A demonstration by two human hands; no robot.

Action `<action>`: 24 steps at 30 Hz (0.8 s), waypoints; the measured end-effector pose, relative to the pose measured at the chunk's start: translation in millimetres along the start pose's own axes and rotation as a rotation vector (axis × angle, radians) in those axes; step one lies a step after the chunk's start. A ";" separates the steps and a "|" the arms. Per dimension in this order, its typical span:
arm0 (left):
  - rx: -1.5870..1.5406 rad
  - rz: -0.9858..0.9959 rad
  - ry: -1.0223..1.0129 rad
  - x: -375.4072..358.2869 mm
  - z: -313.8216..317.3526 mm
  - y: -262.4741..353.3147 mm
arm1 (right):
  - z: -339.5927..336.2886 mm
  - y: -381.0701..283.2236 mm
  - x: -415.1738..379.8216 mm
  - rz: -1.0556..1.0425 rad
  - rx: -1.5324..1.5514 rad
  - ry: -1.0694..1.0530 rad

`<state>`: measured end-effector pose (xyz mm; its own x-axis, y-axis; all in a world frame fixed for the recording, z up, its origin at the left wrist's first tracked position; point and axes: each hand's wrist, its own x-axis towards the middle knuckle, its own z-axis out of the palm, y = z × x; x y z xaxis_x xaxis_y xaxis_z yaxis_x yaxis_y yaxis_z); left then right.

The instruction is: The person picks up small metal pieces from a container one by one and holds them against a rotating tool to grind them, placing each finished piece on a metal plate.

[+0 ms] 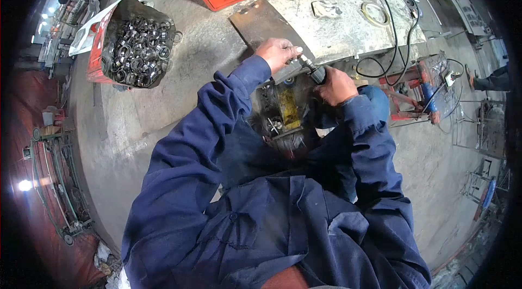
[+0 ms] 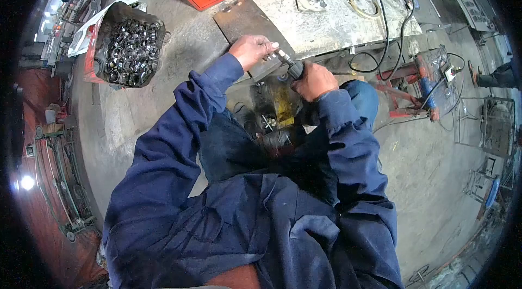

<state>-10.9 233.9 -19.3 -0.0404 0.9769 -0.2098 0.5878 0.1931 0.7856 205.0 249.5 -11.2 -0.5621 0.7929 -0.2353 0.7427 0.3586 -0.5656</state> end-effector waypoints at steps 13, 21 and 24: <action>-0.017 -0.074 -0.049 7.8 0.6 9.6 | 2.6 -0.8 3.1 0.063 -0.079 -0.098; 0.037 0.004 -0.004 10.4 2.1 5.0 | 3.3 11.6 6.4 0.016 -0.049 -0.035; -0.092 -0.072 -0.040 7.5 3.0 8.2 | 4.0 4.4 3.6 0.026 -0.017 -0.059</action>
<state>-4.0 242.5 -16.2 -0.0468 0.9560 -0.2895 0.5077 0.2724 0.8173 204.8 251.9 -17.7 -0.5625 0.7720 -0.2958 0.7629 0.3468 -0.5457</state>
